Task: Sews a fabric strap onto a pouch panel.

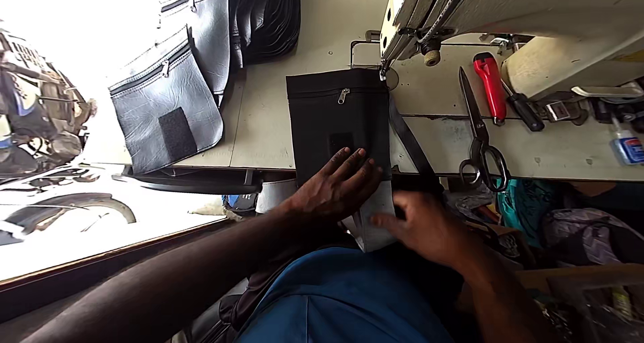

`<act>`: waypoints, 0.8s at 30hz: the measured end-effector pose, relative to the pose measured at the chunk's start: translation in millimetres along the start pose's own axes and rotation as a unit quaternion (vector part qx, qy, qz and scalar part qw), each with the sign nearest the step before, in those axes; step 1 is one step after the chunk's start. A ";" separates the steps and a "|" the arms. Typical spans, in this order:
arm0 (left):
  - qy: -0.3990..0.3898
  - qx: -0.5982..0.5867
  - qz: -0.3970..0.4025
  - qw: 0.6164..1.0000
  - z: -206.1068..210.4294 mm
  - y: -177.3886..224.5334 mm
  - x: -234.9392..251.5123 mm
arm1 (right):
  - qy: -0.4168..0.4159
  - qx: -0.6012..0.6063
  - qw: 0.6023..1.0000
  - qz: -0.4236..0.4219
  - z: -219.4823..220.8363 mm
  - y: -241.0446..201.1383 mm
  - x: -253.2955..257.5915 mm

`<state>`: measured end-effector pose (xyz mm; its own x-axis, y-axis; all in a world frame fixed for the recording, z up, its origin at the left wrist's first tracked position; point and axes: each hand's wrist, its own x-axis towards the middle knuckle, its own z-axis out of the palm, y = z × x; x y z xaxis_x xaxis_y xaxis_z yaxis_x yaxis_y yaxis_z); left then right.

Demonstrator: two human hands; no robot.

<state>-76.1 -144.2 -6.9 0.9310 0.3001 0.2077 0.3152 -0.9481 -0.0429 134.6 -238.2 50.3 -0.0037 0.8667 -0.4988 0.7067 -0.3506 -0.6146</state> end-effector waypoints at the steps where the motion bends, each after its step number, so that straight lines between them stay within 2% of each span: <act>1: 0.030 -0.001 -0.013 0.999 7.5 4.1 -0.4 | 0.093 -0.080 0.992 -0.018 -12.4 -1.0 0.1; 3: 0.065 -0.021 -0.026 0.997 13.1 6.9 0.3 | 0.285 -0.144 0.946 -0.061 -32.0 -0.5 10.6; 4: 0.067 -0.041 -0.033 0.996 12.3 7.3 0.4 | 0.345 -0.147 0.924 -0.073 -37.0 1.2 21.6; 5: 0.071 -0.067 -0.042 0.994 10.8 7.5 0.3 | 0.369 -0.143 0.915 -0.079 -37.7 3.9 33.0; 8: 0.096 -0.140 -0.061 0.984 8.5 5.0 -0.8 | 0.375 -0.164 0.907 -0.103 -18.1 9.6 55.7; 11: 0.131 -0.211 -0.075 0.966 4.9 0.5 -1.7 | 0.425 -0.190 0.880 -0.097 10.5 12.0 55.9; 14: 0.146 -0.258 -0.083 0.951 2.8 -2.5 -2.5 | 0.426 -0.127 0.893 -0.069 31.6 7.2 39.1; 17: 0.132 -0.215 -0.069 0.965 6.5 -0.7 -1.4 | 0.401 -0.018 0.914 -0.056 45.1 1.4 28.7; 24: 0.050 -0.138 -0.056 0.988 0.5 1.6 1.2 | 0.361 0.145 0.914 -0.115 53.2 9.9 32.8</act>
<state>-74.4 -145.4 -7.2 0.8663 0.4054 0.2918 0.3397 -0.9065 0.2507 103.8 -232.1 -4.6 0.4126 0.9012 0.1326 0.5289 -0.1185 -0.8404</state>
